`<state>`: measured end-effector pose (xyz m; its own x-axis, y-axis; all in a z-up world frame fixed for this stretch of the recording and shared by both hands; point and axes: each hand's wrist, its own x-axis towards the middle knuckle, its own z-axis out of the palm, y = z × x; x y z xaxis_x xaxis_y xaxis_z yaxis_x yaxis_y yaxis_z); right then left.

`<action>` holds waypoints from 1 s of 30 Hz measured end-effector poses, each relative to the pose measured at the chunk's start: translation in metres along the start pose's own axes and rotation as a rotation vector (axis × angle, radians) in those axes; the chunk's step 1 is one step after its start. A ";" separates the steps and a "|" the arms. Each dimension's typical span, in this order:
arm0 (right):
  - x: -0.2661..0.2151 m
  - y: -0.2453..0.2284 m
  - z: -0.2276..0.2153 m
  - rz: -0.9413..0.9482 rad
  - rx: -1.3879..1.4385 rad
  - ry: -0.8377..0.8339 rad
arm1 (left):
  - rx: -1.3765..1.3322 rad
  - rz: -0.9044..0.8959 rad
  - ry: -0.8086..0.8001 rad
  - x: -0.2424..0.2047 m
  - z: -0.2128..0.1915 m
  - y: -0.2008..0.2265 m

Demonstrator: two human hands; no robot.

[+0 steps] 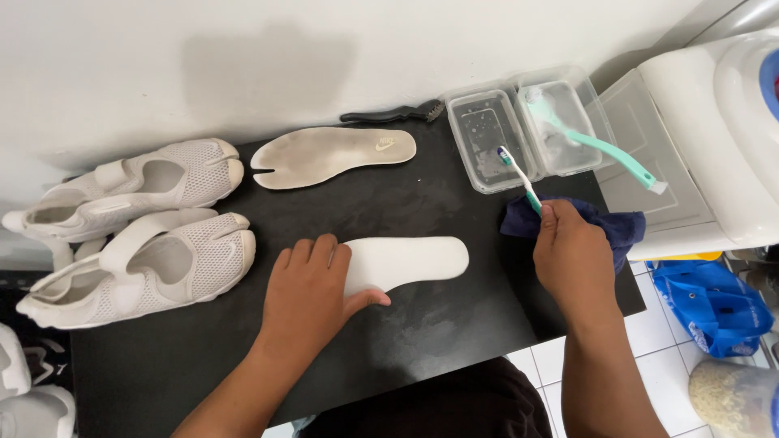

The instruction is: Cleaning shoe insoles by scrubbing them with a toothbrush and soapy water and wiping them with a cloth.

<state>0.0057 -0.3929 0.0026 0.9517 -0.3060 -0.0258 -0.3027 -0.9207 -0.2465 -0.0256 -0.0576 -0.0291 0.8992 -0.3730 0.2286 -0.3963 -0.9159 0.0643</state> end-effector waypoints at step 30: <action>-0.022 -0.016 -0.004 -0.022 0.291 -0.103 | -0.123 0.134 -0.070 0.003 -0.001 -0.002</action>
<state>-0.0104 -0.3725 0.0110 0.9626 -0.2471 -0.1114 -0.2686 -0.8140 -0.5150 -0.0227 -0.0569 -0.0277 0.8460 -0.5034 0.1755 -0.5289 -0.8339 0.1576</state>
